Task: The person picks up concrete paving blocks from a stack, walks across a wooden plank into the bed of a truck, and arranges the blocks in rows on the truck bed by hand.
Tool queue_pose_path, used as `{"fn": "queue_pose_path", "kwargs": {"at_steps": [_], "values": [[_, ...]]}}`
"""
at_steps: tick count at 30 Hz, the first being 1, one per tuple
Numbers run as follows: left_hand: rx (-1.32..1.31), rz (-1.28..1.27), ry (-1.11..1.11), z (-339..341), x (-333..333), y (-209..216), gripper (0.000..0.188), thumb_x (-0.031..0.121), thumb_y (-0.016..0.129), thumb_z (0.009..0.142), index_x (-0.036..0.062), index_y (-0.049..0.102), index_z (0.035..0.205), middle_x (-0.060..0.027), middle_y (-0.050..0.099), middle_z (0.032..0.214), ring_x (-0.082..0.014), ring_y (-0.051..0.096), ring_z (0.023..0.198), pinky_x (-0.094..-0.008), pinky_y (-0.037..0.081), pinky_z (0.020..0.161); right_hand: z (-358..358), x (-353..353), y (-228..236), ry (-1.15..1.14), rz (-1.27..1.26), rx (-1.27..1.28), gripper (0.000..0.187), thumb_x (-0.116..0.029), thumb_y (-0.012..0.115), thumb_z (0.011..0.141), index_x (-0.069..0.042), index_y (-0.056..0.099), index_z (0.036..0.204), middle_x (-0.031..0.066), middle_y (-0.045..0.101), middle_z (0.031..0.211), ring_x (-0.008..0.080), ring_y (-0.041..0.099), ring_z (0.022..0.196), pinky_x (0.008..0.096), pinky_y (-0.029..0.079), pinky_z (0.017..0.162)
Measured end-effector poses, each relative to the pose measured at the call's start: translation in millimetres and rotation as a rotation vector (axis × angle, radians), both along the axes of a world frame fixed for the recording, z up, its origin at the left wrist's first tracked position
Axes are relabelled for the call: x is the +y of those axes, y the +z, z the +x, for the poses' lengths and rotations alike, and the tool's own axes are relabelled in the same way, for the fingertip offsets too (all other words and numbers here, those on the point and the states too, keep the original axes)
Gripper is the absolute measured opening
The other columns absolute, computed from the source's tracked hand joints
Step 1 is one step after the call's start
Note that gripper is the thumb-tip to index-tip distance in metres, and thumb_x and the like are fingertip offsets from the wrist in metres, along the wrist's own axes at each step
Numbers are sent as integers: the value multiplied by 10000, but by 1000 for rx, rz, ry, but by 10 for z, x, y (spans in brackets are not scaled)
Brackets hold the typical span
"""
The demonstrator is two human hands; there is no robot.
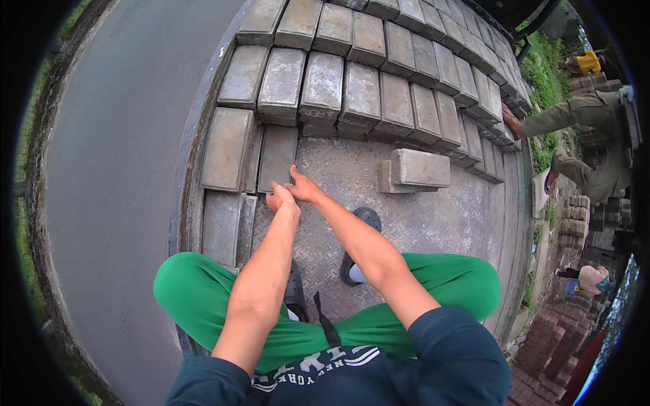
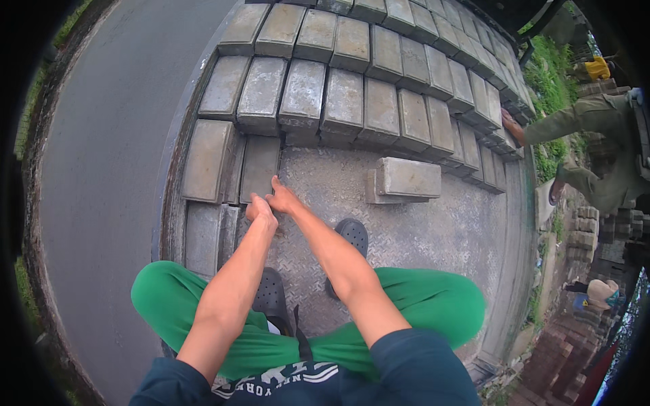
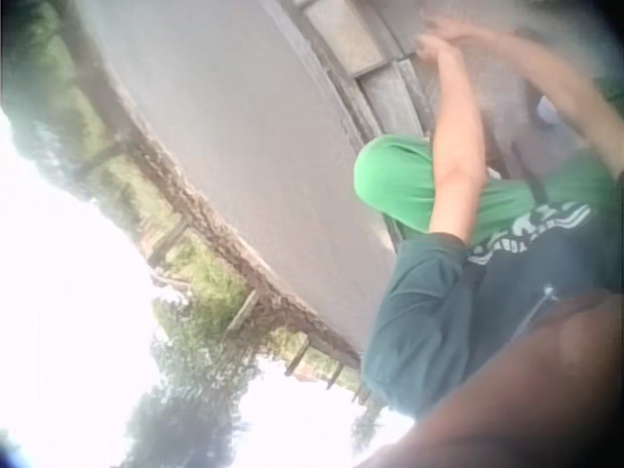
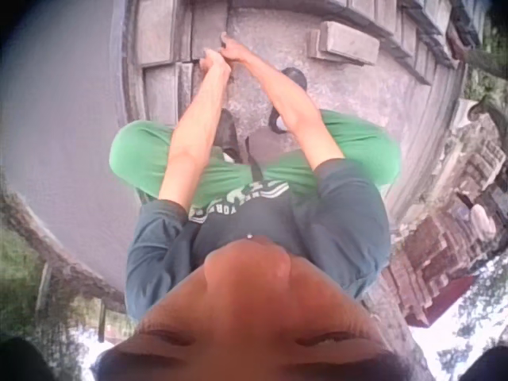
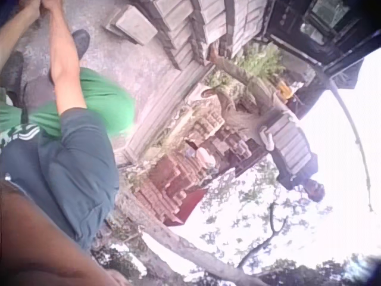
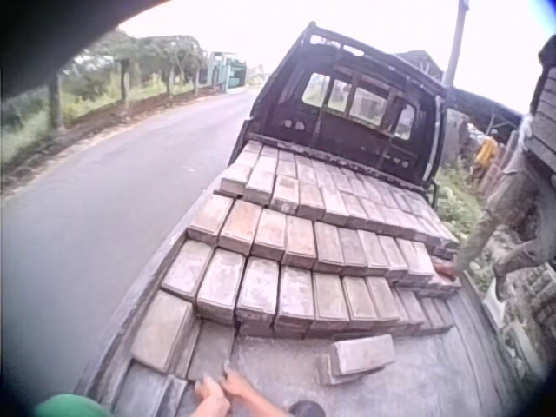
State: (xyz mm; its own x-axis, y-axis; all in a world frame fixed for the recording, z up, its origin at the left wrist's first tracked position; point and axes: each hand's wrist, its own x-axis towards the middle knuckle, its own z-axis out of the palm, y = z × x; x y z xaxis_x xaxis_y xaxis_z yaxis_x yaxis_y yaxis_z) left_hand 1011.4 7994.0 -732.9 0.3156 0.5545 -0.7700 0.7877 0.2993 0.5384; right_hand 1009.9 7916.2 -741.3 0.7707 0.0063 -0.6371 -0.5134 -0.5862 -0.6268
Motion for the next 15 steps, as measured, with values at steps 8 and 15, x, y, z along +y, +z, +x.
{"fn": "queue_pose_path", "kwargs": {"at_steps": [8,15], "values": [[-221,-264,-52,-294,-345,318,430,384,404,1029,15,610,947,-104,640,737,-142,548,523,-266,431,418,-175,-670,475,-291,11,-128,434,-358,595,910,21,618,1122,219,689,1021,344,680,949,432,516,874],[-287,-473,-481,-401,-1043,858,485,480,511,975,33,595,807,-37,510,555,-125,450,421,-285,317,366,-625,-1300,1592,-376,-471,-228,528,-479,549,921,-8,669,715,196,647,637,384,653,667,481,513,664]]}}
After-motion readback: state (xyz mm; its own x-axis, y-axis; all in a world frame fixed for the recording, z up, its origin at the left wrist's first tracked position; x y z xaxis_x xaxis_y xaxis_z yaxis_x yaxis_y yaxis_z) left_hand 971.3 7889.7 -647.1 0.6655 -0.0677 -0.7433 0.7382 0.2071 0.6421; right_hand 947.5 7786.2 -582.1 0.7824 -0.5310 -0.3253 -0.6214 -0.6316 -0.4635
